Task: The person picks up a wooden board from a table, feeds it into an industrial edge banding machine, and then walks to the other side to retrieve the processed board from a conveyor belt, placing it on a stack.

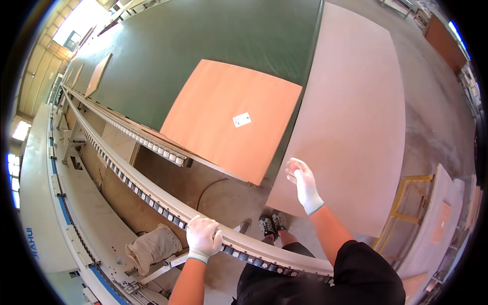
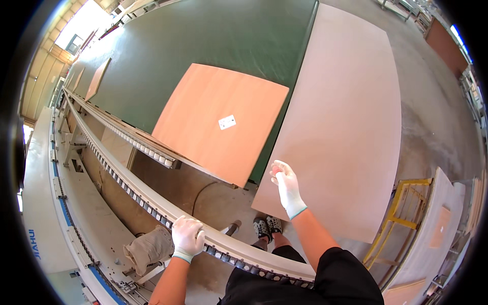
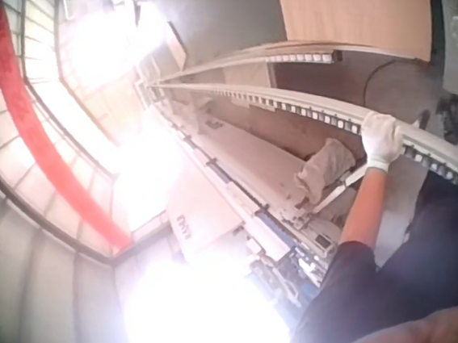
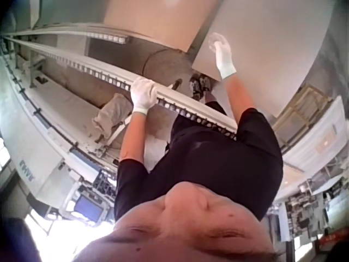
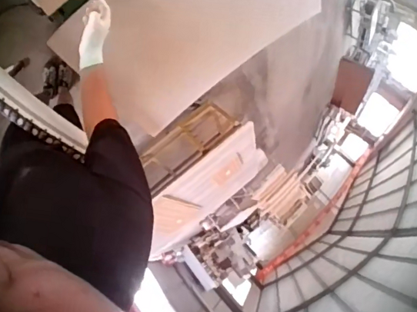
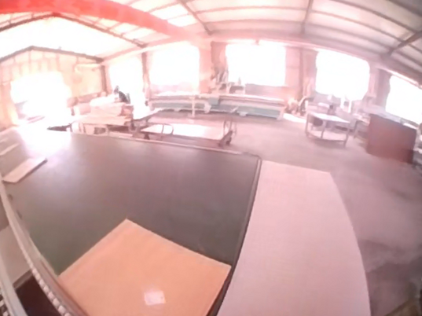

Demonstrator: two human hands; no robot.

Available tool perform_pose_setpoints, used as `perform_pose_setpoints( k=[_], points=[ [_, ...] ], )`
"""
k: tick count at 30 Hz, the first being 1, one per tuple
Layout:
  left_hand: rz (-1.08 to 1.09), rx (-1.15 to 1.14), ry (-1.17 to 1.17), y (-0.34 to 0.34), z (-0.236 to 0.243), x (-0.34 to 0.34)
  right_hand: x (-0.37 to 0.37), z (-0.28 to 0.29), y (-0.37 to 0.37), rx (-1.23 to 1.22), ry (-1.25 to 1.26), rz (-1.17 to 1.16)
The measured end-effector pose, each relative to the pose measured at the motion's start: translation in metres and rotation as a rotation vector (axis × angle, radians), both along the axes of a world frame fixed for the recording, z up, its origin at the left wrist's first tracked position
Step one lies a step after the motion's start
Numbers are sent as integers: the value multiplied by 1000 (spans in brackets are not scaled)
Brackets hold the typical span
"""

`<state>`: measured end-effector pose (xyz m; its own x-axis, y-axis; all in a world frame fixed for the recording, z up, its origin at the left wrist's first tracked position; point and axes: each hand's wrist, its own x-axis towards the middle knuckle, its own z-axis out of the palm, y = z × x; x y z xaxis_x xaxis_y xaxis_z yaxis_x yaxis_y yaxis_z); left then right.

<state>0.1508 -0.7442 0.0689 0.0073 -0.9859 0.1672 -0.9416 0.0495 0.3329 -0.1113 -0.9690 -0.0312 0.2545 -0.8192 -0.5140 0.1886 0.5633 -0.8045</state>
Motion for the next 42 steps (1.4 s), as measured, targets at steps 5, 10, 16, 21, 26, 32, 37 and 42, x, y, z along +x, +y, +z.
perform_pose_setpoints(
  k=[5,10,16,21,26,32,37,42],
  points=[
    [33,56,-10,11,-6,-2,7,11,4,12,-21,-109],
    [8,-6,17,-1,0,-6,-4,-27,-4,147,-301,-258],
    [25,25,-34,6,1,2,-46,-13,-7,435,-602,-241],
    [47,104,-66,1,17,-11,-79,61,19,102,-465,-51],
    [606,-68,806,-8,13,-5,-109,144,27,-136,-348,-16],
    [696,-299,1263,-20,102,39,-232,224,71,-235,-372,159],
    [344,217,1621,-13,166,23,-227,277,87,-280,-266,-105],
    [631,44,1506,26,178,-4,-110,321,120,-343,-650,-16]
  ],
)
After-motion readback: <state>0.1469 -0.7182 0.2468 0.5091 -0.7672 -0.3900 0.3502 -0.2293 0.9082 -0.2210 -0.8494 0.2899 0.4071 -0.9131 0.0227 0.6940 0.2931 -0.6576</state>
